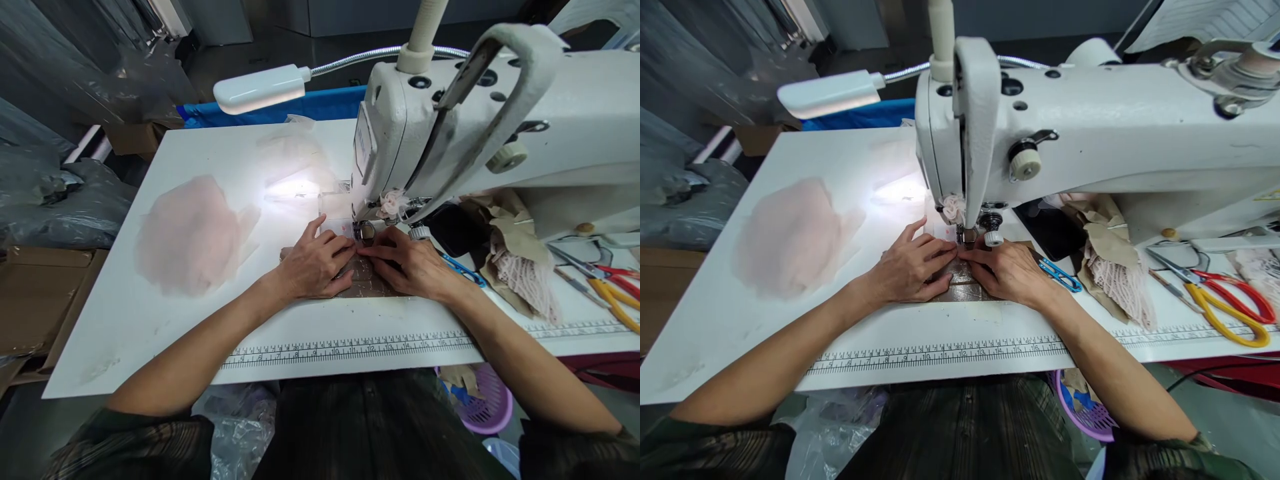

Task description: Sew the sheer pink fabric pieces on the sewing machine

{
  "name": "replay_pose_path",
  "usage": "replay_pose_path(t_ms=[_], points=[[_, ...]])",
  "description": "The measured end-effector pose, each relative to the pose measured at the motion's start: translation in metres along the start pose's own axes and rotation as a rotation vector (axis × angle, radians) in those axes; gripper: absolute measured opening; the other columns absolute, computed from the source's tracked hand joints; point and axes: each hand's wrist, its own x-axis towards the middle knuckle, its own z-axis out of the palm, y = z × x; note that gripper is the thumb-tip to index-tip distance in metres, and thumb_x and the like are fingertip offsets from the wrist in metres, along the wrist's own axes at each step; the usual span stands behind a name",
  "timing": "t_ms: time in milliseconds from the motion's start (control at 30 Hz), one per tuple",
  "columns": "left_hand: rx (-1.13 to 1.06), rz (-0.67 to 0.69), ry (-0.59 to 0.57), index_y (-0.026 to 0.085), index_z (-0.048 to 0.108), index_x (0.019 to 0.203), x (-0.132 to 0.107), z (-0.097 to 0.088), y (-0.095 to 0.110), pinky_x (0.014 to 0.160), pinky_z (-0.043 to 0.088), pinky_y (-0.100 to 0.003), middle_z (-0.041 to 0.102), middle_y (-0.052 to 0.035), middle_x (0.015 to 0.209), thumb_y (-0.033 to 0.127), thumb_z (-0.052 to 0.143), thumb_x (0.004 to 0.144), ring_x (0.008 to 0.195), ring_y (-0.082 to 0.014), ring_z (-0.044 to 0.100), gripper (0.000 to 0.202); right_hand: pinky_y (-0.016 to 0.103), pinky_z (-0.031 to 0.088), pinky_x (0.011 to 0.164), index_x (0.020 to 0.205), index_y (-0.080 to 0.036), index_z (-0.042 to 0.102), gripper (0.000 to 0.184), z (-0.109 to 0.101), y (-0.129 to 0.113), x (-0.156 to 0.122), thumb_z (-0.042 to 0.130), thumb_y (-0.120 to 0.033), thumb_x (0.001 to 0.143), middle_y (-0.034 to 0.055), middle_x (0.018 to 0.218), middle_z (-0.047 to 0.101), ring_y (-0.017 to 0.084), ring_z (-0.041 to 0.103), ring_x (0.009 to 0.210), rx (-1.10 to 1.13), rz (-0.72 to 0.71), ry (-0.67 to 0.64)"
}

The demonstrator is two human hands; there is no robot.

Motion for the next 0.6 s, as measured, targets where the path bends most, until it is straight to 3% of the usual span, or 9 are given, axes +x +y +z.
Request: replay_pose_path(t_ms=[167,367,467,600], points=[[0.005,-0.024,-0.038,0.014,0.064,0.116,0.0,0.0,-0.002,0.105,0.036,-0.057,0.065,-0.0112,0.116,0.035,0.054,0.089,0.094,-0.0246,0.06,0.035,0.026,0.033,0.053,0.129,-0.028,0.064,0.04,0.001,-0.002,0.001,0.044,-0.035,0.095,0.0136,0.108,0.063,0.02,0.059,0.074,-0.069,0.02,-0.001],[0.027,-0.027,-0.084,0.012,0.064,0.117,0.003,0.0,-0.009,0.1,0.04,-0.048,0.06,-0.0135,0.124,0.041,0.051,0.091,0.101,-0.0268,0.057,0.04,0.027,0.029,0.049,0.133,-0.026,0.06,0.043,0.002,-0.006,0.004,0.042,-0.036,0.096,0.0152,0.11,0.063,0.021,0.058,0.071,-0.155,0.044,-0.022],[0.035,-0.016,-0.109,0.01,0.063,0.117,0.004,0.0,-0.012,0.096,0.042,-0.046,0.059,-0.0146,0.126,0.044,0.048,0.092,0.102,-0.0277,0.055,0.044,0.027,0.037,0.052,0.134,-0.025,0.059,0.042,0.001,-0.006,0.004,0.044,-0.033,0.095,0.0154,0.112,0.062,0.021,0.06,0.074,-0.097,0.044,-0.014],[0.018,-0.023,-0.114,0.011,0.06,0.12,0.005,0.001,-0.015,0.09,0.043,-0.047,0.058,-0.016,0.125,0.046,0.05,0.091,0.101,-0.0288,0.054,0.047,0.031,0.051,0.073,0.129,-0.021,0.063,0.039,-0.007,0.0,0.002,0.045,-0.029,0.095,0.0146,0.117,0.059,0.02,0.064,0.084,0.186,0.06,-0.001]])
